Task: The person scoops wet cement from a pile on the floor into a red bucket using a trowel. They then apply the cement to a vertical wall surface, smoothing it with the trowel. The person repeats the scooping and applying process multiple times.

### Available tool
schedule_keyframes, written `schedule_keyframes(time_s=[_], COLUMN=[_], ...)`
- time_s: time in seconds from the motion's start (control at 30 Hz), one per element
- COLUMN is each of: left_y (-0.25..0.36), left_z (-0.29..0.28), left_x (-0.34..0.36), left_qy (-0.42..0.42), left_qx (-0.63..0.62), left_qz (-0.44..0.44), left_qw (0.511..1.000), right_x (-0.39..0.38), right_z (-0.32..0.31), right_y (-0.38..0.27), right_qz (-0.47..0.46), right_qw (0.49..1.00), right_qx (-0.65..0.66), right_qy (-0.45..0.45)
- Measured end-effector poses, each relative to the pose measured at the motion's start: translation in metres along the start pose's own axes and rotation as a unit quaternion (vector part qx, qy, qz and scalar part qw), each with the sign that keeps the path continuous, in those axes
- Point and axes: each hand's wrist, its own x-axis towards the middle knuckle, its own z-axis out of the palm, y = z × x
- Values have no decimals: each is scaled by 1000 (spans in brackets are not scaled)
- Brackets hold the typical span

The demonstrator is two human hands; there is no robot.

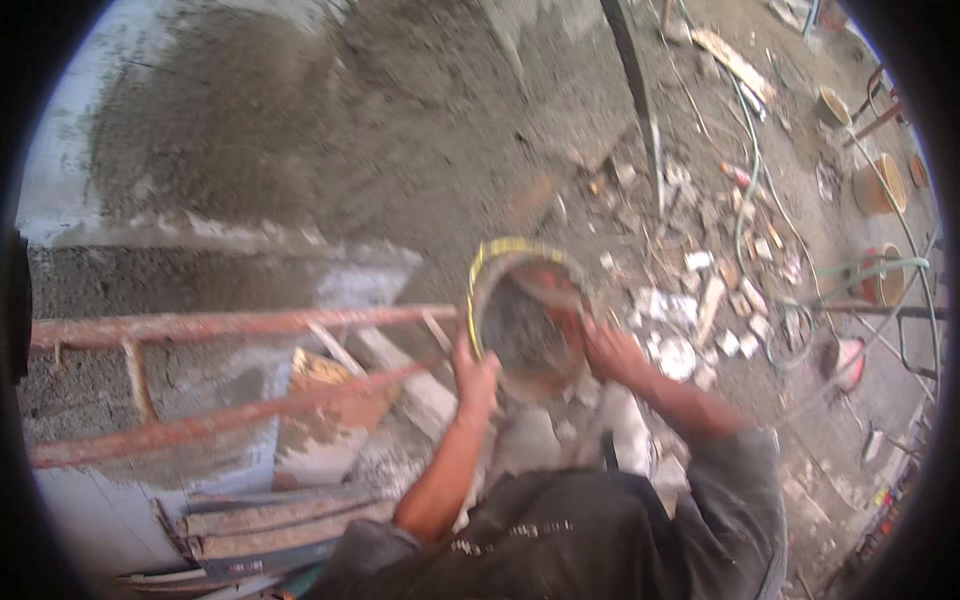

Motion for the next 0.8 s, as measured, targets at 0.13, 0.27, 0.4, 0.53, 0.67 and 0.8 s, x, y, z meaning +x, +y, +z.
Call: schedule_keyframes(time_s=[0.13,0.27,0.4,0.53,0.67,0.8], left_y=[59,107,132,130,106,102], left_z=[39,54,69,83,93,76], left_x=[5,10,3,-22,-41,-25], left_qy=[-63,-116,-131,-91,-32,83], left_qx=[87,12,-29,-111,-220,-218], left_qz=[83,196,169,118,82,63], left_qw=[991,974,976,983,972,970], right_x=[17,22,23,39,47,42], right_z=[2,-72,-147,-179,-163,-165], right_y=[27,46,41,3,-10,-5], right_qz=[111,61,166,260,222,242], right_qw=[969,930,781,684,558,431], right_qx=[145,238,468,587,751,830], right_qy=[-166,-273,-378,-346,-275,-257])
